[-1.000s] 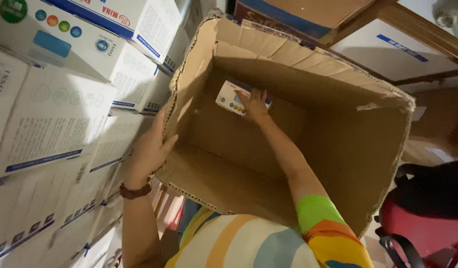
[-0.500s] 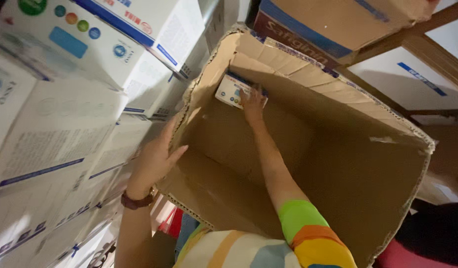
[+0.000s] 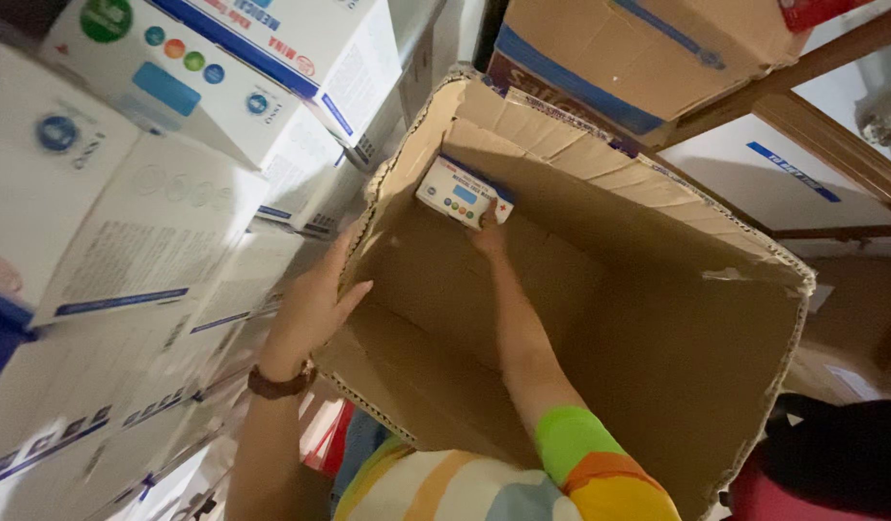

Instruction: The person picks up boxes of medical face masks from a shelf and places them into a large cardboard box, organizing them in rows.

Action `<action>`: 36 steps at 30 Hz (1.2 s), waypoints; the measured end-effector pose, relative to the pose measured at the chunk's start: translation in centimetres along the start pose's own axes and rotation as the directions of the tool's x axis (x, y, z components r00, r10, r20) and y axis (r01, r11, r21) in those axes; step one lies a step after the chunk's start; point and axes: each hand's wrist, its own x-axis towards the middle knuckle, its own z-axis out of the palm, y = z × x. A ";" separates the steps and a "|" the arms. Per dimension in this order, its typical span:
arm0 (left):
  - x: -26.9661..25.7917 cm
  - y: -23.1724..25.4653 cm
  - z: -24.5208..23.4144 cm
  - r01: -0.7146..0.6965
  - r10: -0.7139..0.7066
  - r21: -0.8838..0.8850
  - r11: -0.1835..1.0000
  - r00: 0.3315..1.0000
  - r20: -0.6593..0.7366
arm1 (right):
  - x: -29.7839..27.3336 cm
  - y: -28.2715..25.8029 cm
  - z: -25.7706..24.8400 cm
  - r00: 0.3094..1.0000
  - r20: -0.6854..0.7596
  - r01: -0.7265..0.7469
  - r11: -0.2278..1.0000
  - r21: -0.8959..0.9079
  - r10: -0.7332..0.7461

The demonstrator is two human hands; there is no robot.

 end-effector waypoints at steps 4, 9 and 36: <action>-0.3 -0.1 -0.1 0.045 -0.045 0.015 0.999 0.998 0.036 | -1.2 -1.5 -2.4 0.979 0.058 0.202 0.975 -0.097 -0.197; -0.8 -0.4 -0.1 -0.096 0.095 -0.024 0.995 0.995 -0.033 | -3.8 -1.6 -3.3 0.999 0.029 0.030 0.985 -0.171 -0.026; -7.0 -1.7 0.2 -0.291 0.276 0.015 0.956 0.888 -0.369 | -28.2 -41.9 -4.7 0.260 -0.159 0.958 0.275 -0.083 -0.953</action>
